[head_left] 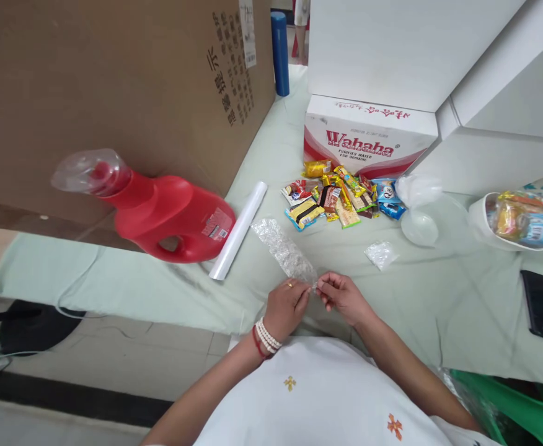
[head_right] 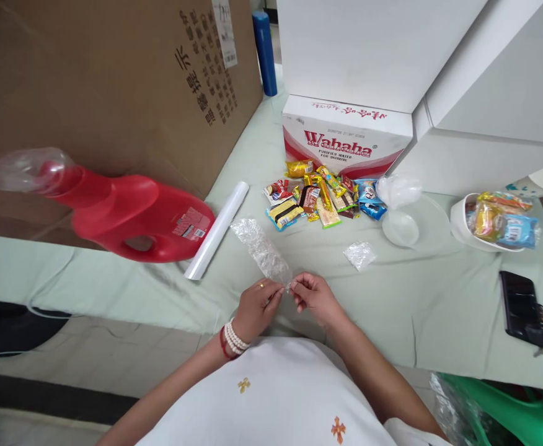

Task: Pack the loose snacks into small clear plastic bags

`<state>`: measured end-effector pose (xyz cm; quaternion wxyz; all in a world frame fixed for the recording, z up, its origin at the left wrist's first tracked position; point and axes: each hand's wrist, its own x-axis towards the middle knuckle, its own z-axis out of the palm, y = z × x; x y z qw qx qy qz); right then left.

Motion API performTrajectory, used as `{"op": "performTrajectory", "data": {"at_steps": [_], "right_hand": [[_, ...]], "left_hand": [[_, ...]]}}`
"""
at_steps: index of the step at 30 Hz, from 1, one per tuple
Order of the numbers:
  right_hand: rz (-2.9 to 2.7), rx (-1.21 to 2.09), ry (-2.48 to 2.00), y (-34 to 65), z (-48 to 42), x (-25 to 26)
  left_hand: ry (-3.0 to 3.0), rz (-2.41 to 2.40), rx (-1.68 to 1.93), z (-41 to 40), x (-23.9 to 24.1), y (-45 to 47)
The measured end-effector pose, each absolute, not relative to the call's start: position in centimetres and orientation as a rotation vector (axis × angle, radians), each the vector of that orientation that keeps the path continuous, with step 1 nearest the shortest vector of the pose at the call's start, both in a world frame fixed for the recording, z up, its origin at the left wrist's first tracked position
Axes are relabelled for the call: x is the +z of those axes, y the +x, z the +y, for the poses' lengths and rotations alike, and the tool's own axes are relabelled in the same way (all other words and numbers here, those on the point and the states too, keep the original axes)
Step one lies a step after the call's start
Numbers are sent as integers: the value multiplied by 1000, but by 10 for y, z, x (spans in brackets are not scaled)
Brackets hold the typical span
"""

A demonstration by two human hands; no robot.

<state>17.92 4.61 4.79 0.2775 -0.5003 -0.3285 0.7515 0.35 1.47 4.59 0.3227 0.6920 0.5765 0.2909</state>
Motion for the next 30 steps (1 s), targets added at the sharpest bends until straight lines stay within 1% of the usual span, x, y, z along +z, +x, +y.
{"op": "performTrajectory", "data": {"at_steps": [8,15,21,30], "right_hand": [[-907,1992,-1370,197,46,48],[-1151,1856,-1409,189,43,54],[-994,1953,-1388,209,47,53],[-1223,1943,-1334,206,45,66]], "left_hand": [[1234,1506,778,22,42,1],[1399,1515,754,22,49,11],[1432,1562,751,27,51,5],[1284,1303,801,37,54,30]]}}
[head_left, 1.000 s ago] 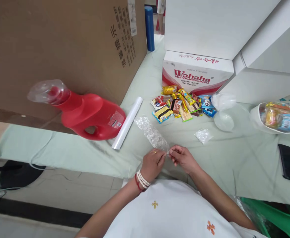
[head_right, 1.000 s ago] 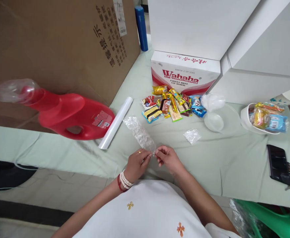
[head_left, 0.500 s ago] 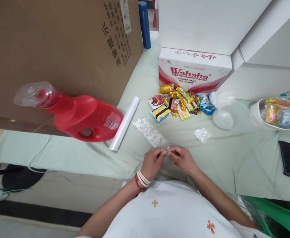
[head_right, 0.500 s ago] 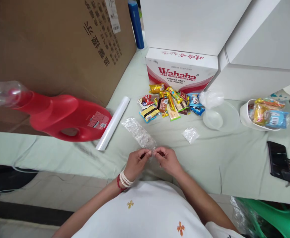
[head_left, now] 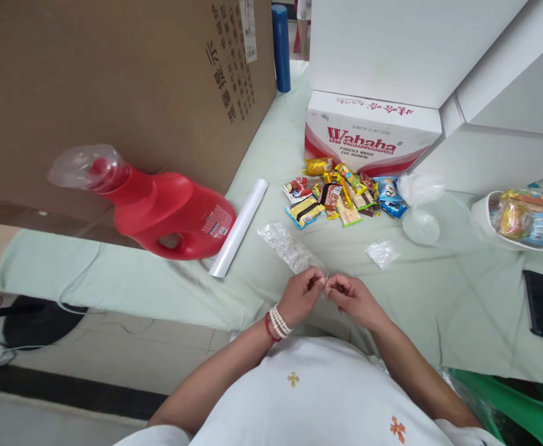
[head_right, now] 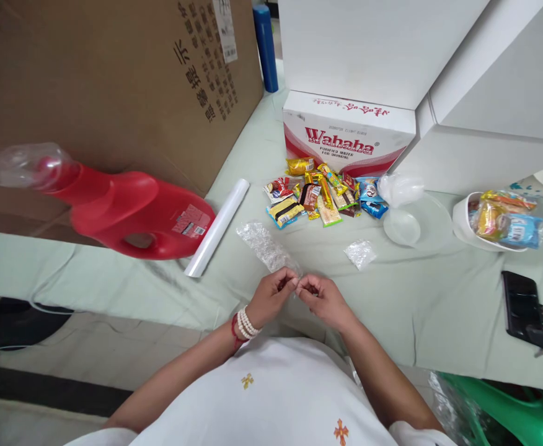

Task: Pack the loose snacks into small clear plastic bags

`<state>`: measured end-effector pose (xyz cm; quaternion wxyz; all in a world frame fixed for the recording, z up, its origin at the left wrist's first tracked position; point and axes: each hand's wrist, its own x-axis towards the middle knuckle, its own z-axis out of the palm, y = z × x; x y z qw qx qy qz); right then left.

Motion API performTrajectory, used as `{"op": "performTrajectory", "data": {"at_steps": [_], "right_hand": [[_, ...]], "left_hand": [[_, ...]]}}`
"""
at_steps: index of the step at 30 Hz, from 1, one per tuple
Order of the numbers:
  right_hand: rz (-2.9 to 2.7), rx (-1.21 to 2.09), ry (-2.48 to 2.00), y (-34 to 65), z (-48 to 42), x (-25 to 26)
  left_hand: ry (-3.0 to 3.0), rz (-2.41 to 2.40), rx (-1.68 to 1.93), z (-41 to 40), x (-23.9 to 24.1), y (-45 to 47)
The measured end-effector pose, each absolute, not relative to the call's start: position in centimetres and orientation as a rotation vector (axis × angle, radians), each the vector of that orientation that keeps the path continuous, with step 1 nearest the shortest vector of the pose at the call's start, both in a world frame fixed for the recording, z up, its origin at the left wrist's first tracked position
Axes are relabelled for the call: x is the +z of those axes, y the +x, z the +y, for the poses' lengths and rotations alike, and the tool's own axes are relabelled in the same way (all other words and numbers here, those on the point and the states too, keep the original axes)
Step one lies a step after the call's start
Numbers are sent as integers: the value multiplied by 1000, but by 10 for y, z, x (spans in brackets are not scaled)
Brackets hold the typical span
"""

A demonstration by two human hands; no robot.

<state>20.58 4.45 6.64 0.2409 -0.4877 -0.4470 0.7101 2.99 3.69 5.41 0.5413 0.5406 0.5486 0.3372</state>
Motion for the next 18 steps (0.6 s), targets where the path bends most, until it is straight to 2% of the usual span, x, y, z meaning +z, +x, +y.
{"op": "performTrajectory", "data": {"at_steps": [11,18], "right_hand": [[-1160,1675,-1502,244,50,64],[-1651,1692,-1503,263,44,61]], "left_hand": [[893,1350,999,36,40,8],[772,1361,1110,27,38,0]]}}
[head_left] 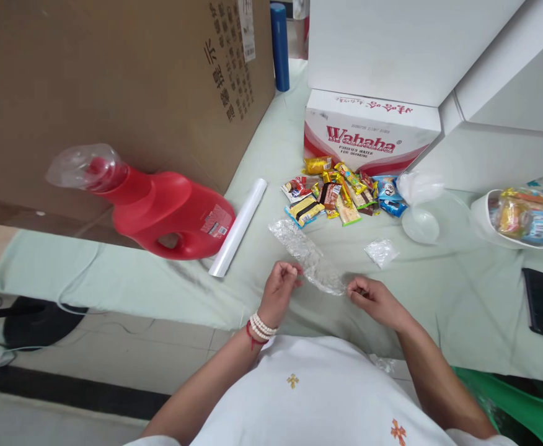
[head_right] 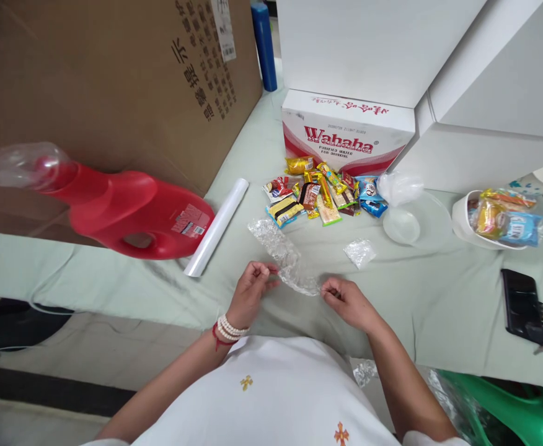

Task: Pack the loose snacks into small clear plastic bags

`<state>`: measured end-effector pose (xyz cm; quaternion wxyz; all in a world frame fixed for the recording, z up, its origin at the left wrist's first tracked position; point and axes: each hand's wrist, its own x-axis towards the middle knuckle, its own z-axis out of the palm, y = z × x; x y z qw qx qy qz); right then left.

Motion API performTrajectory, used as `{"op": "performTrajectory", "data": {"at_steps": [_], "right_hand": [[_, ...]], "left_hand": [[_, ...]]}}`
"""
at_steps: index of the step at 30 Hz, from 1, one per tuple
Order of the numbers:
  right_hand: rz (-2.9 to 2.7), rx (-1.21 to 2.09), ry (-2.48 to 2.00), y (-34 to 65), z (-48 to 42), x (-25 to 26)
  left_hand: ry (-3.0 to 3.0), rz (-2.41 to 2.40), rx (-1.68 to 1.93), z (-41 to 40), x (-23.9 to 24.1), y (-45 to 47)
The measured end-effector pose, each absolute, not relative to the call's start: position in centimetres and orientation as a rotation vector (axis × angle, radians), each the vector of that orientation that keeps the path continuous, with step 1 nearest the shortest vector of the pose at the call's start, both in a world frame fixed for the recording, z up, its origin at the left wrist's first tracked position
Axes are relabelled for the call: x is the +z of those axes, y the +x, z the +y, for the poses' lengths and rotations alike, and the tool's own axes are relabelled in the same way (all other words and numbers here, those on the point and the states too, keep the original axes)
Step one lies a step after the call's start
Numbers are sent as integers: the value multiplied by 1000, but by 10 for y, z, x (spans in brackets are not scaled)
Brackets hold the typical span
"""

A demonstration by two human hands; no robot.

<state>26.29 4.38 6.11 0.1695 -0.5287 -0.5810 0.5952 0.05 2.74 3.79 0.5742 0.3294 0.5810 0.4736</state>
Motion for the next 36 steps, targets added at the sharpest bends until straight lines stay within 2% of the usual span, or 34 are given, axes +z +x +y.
{"op": "performTrajectory", "data": {"at_steps": [3,6,9,11,16,21,25,31,36], "right_hand": [[-1761,1592,-1365,260,43,63],[-1829,1549,-1197,253,42,65],[-1867,1495,-1211,252,36,63],[-1886,1476,-1292,259,29,58],[-1660,1767,-1432,287,18,49],[-1411,1504,-1515,264,36,47],[-1223,1508,-1451,221,57,36],[-889,1489,-1458,211,66,23],[-1058,1498,-1428,218,59,24]], "left_hand": [[833,1597,1020,36,40,3],[1277,1806,735,52,47,13],[1615,1791,386,67,50,25],[1657,1748,332,71,48,28],[1746,1728,451,57,40,26],[1963,1713,334,38,46,38],[2025,1626,438,30,51,42],[1492,1820,927,9,41,0],[1273,1881,997,2,41,-30]]}}
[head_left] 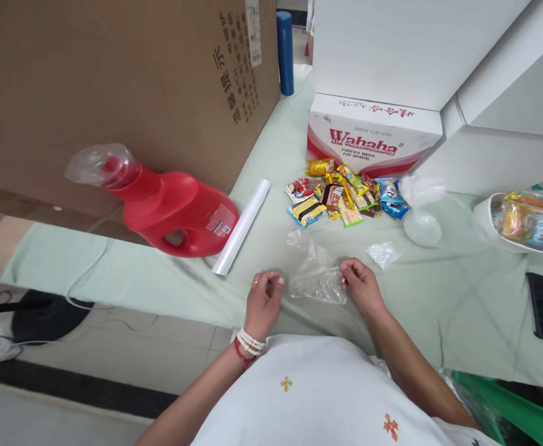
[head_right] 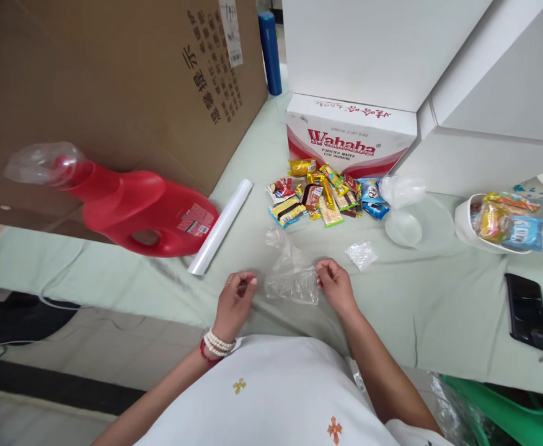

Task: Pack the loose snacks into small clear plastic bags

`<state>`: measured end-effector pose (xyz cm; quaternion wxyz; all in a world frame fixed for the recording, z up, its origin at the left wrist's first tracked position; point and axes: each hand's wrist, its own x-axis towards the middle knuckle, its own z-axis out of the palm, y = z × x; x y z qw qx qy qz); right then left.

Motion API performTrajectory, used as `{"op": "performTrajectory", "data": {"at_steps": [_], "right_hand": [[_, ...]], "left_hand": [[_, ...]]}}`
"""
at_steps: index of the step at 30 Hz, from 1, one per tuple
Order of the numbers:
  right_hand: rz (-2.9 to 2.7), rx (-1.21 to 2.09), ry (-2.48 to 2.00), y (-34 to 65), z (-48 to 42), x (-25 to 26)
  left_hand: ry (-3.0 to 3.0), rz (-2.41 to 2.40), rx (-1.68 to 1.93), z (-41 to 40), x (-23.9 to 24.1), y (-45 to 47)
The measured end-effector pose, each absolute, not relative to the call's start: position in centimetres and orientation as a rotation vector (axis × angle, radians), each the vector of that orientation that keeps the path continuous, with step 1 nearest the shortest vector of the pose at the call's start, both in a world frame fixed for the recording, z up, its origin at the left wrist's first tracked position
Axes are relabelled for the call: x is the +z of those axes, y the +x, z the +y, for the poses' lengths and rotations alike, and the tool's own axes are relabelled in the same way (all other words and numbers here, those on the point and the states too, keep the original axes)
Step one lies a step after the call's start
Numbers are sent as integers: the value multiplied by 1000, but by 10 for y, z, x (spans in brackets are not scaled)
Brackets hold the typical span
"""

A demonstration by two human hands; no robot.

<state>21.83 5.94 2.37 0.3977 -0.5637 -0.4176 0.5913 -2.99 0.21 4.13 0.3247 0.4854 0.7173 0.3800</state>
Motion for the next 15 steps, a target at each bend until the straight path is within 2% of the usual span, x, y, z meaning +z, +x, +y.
{"op": "performTrajectory", "data": {"at_steps": [5,9,15], "right_hand": [[-1200,1513,-1383,218,49,27],[-1235,1495,-1425,225,36,29],[-1254,1534,-1531,250,22,34]], "left_hand": [[1179,1737,991,39,55,-17],[1058,1532,850,71,43,11],[1083,1616,1002,72,33,29]]}}
